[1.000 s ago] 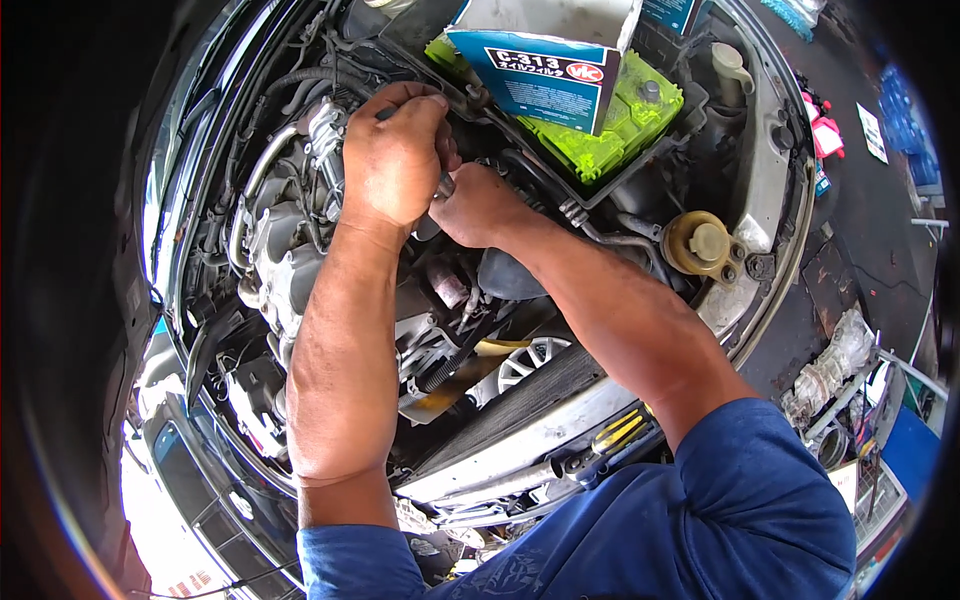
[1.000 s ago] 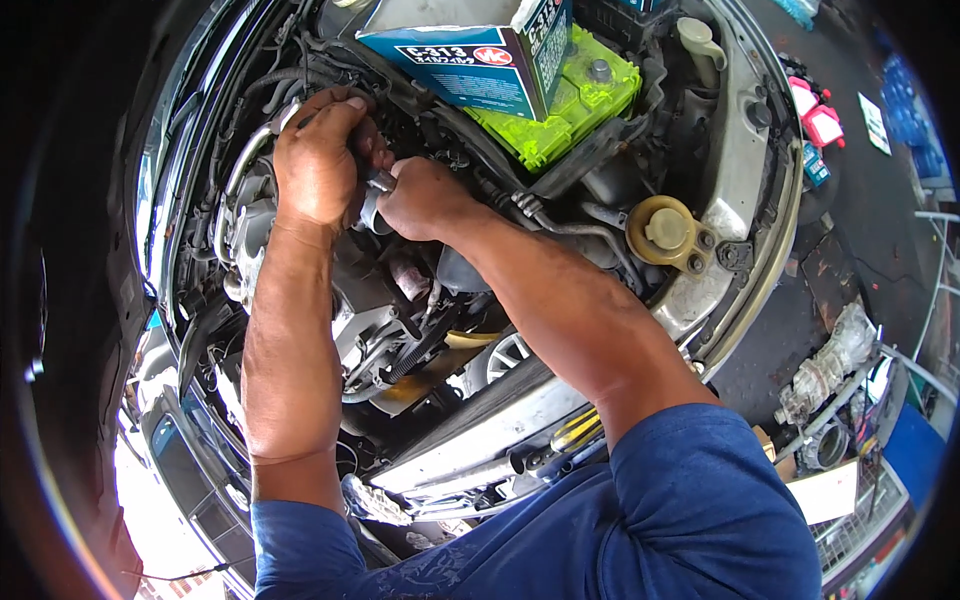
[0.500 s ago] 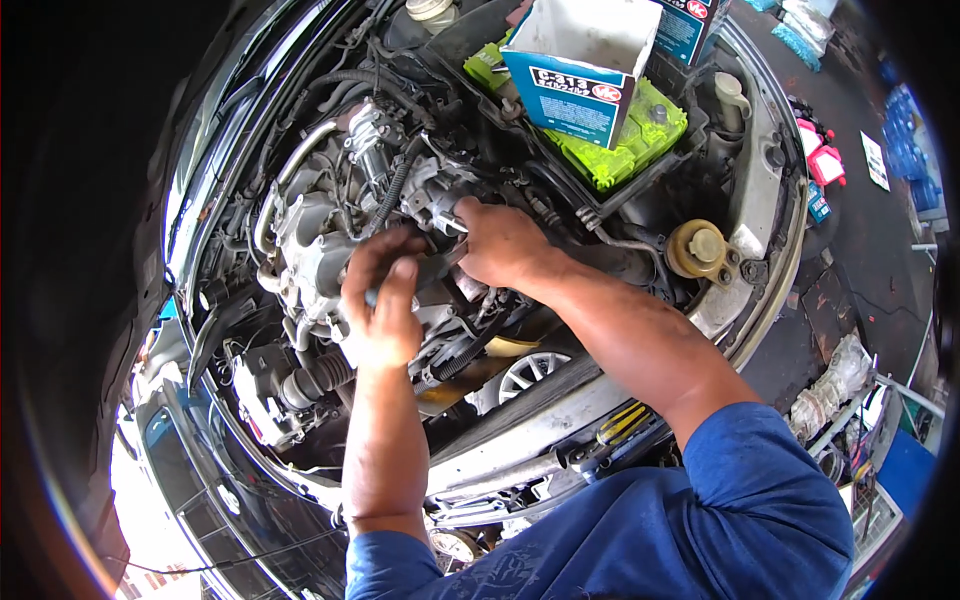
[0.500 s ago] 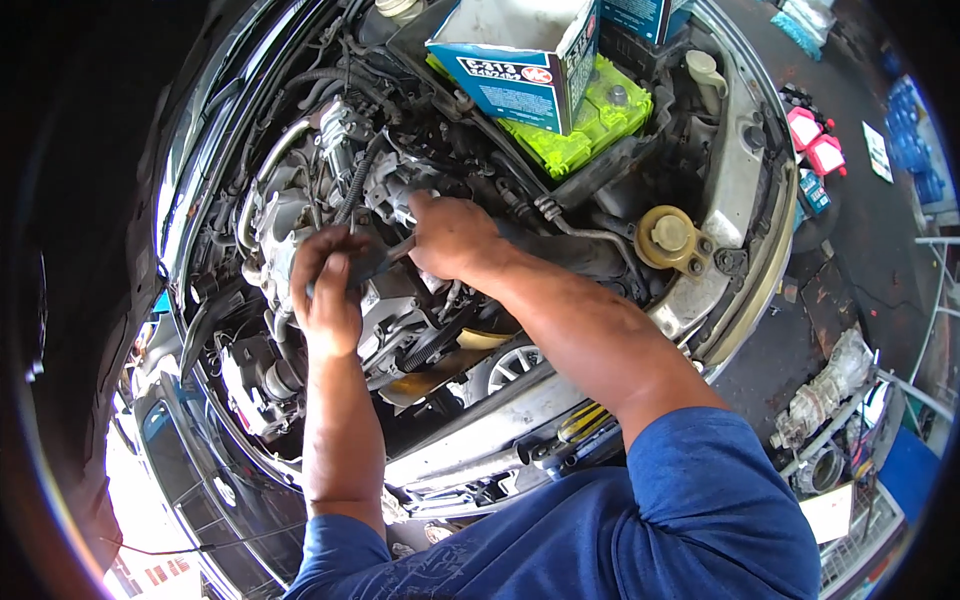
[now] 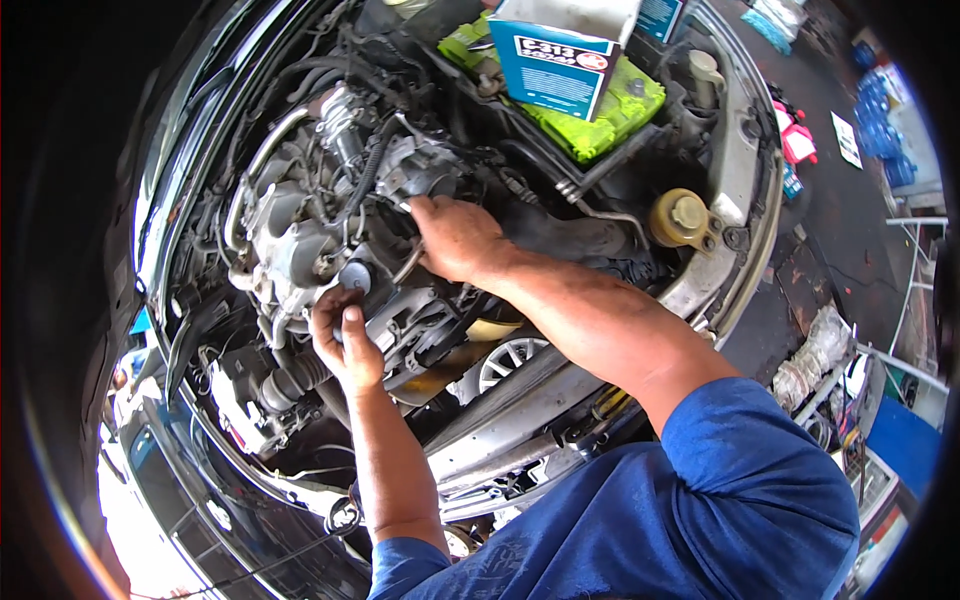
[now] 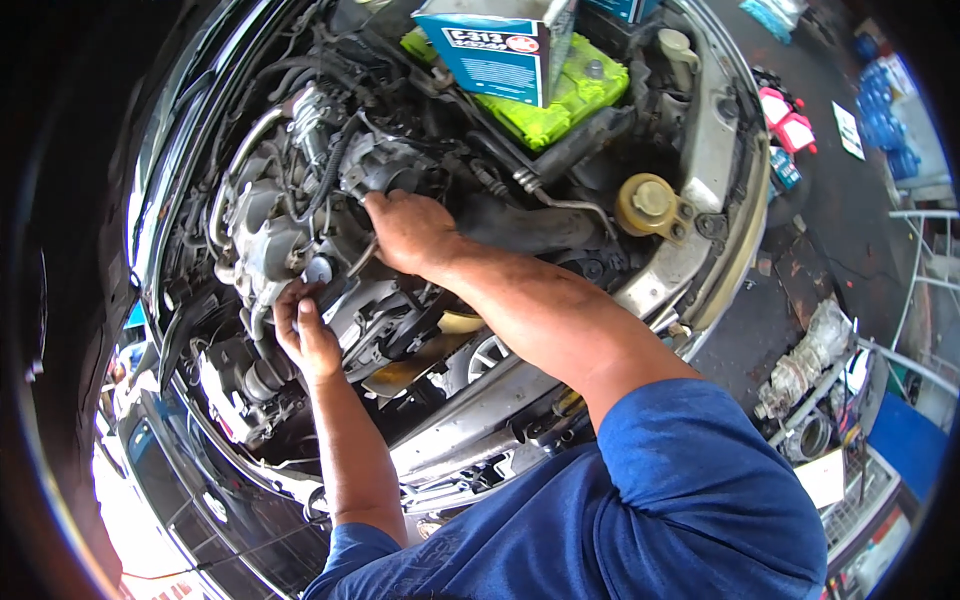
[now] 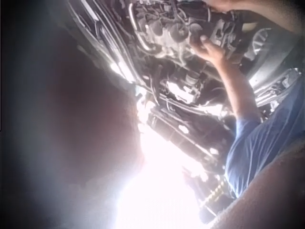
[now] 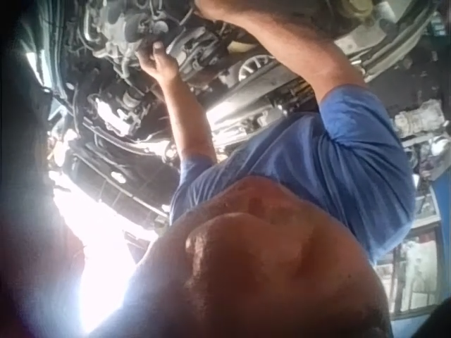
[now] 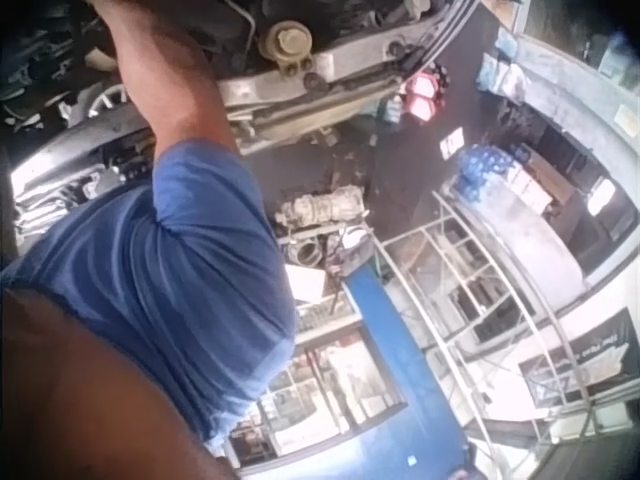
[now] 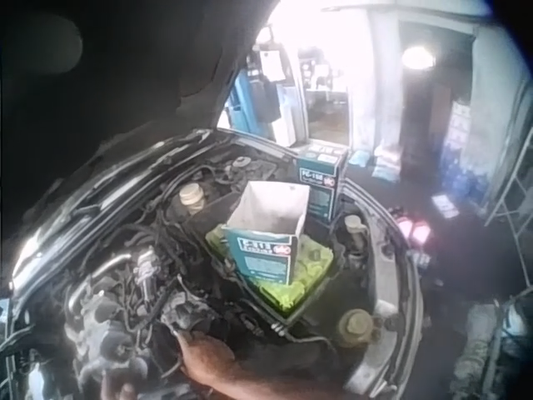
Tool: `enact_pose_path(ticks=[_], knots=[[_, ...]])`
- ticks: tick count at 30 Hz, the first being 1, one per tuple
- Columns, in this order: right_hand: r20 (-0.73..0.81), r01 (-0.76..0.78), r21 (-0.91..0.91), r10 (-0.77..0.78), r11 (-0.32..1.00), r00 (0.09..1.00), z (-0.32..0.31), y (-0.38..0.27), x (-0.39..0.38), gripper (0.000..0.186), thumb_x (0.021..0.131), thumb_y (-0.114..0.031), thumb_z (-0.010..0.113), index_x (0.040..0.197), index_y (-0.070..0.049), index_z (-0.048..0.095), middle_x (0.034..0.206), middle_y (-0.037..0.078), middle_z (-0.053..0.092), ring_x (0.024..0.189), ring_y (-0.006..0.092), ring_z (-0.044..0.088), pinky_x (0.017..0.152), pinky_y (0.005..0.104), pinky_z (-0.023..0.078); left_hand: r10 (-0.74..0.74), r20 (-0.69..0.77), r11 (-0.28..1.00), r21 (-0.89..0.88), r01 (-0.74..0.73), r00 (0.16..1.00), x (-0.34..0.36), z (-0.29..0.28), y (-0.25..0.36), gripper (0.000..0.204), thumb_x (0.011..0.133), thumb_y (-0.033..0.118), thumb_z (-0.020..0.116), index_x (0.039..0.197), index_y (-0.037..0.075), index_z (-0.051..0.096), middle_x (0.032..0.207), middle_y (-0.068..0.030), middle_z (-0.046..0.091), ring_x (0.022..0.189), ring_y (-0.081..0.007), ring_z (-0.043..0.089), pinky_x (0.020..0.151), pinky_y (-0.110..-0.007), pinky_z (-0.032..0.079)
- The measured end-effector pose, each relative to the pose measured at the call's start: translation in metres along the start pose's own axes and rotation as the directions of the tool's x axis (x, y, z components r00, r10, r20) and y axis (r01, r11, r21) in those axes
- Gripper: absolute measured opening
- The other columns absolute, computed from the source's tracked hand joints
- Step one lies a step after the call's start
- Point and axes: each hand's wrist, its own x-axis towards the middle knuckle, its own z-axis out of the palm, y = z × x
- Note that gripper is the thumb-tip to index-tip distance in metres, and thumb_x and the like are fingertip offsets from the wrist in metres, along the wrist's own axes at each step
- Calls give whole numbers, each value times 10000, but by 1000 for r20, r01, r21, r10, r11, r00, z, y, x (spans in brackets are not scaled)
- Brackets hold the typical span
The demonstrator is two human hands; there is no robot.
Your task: Repairing an engine component on a vehicle in an auto shop.
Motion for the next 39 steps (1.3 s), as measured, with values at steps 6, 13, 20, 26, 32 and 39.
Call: enact_pose_path(ticks=[6,13,20,26,32,39], knots=[[32,-179,362,179,915,983,5,9,11,381,828,-228,650,1144,-39,552,924,229,671,907,398,655,800,466,521,98,101,995,3,-99,990,27,46,35,394,964,289,583,1163,-51,560,1074,-126,635,974,-209,620,896,-359,500],[-28,-112,451,139,885,990,9,12,17,406,817,-203,620,1187,-36,603,1027,220,667,979,374,647,851,413,518,-123,354,909,-335,248,927,90,112,61,280,956,164,542,1115,-63,579,740,-91,592,691,-165,569,745,-325,491],[-54,-81,453,118,888,991,16,19,20,309,850,-215,615,1103,-41,655,987,223,674,952,370,656,820,404,525,-142,475,938,-216,271,868,99,109,58,286,890,114,504,1108,-60,569,629,-50,452,623,-180,482,726,-371,492],[-84,-61,470,113,880,990,20,23,18,370,836,-184,634,1162,-10,639,1015,240,667,984,359,657,857,389,524,-180,465,932,-201,302,867,99,110,57,291,874,99,487,1104,-59,566,621,-49,443,619,-176,473,739,-376,500],[-64,-71,558,127,827,990,20,24,21,300,811,-160,628,1092,-60,663,980,233,680,972,364,658,829,387,522,-229,393,946,-125,299,890,106,126,66,198,888,-28,467,1024,-117,579,668,-91,550,573,-140,516,573,-277,459],[79,-136,500,111,855,991,5,14,19,298,779,-201,611,1027,-43,663,945,231,670,908,377,662,781,399,531,125,499,922,262,-287,857,110,105,61,208,926,71,533,1035,-72,639,786,-67,639,696,-120,615,665,-254,505]])
